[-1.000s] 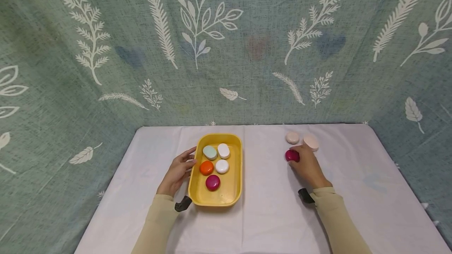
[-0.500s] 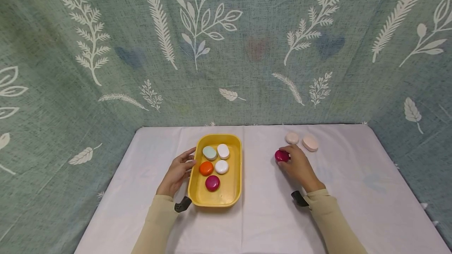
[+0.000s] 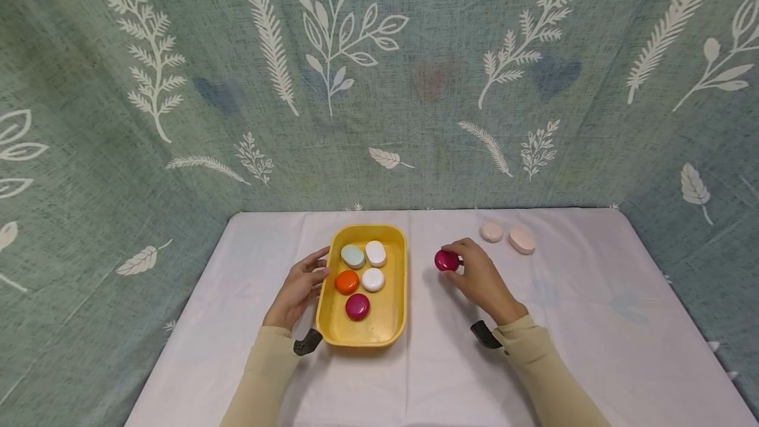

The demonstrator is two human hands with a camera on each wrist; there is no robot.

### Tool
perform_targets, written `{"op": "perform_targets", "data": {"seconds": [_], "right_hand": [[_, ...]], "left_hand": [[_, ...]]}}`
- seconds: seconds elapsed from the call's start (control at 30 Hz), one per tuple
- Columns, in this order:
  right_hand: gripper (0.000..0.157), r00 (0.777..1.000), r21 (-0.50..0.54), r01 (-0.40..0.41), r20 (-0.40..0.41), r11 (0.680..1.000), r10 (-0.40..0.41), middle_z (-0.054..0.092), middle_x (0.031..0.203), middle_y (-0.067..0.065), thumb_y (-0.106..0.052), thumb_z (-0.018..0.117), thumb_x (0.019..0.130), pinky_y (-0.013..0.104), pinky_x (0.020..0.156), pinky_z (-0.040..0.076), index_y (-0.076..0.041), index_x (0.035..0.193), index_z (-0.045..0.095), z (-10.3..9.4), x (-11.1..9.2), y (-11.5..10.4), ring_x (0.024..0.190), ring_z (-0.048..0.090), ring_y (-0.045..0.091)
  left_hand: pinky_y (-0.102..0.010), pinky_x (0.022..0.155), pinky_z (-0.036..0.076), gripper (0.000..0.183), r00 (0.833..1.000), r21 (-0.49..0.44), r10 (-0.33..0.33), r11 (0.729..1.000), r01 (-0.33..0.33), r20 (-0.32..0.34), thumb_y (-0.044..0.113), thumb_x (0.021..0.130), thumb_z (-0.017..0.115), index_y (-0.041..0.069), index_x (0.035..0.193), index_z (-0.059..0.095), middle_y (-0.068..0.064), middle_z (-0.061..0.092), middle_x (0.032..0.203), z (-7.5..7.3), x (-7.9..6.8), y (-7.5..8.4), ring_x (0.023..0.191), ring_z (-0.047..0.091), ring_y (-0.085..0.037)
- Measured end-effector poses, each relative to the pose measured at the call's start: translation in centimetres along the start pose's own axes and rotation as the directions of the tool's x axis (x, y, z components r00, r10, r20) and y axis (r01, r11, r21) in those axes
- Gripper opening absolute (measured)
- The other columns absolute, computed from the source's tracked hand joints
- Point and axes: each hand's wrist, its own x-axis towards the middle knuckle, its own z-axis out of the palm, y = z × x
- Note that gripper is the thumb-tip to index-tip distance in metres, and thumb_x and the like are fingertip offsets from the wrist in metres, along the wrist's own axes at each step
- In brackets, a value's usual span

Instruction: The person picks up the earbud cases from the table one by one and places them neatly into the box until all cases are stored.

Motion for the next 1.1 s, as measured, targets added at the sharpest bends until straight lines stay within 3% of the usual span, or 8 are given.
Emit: {"op": "perform_targets", "data": {"seconds": [0.6,1.1], "right_hand": [[0.044,0.99,0.061,0.121,0.061,0.991,-0.125,0.067,0.117,0.015,0.01,0.085,0.082,0.045,0.09,0.061,0.005,0.123,0.072,1.8,1.2,-3.7,0.105,0.069,0.029],[0.04,0.966,0.081,0.161,0.192,0.984,-0.174,0.066,0.115,0.011,0.003,0.085,0.085,0.039,0.092,0.06,0.003,0.123,0.072,3.3,2.5,-6.6,0.104,0.066,0.025]], "left_hand": [[-0.024,0.066,0.054,0.051,1.0,-0.004,-0.003,1.0,0.003,-0.006,0.003,0.104,0.06,0.015,0.153,0.057,-0.011,0.056,0.117,0.1,0.0,0.3,0.079,0.062,-0.016],[-0.024,0.066,0.054,0.051,1.0,0.001,0.009,1.0,-0.009,0.009,0.003,0.104,0.059,0.014,0.154,0.056,-0.013,0.056,0.12,-0.1,0.0,-0.1,0.076,0.062,-0.015]]}}
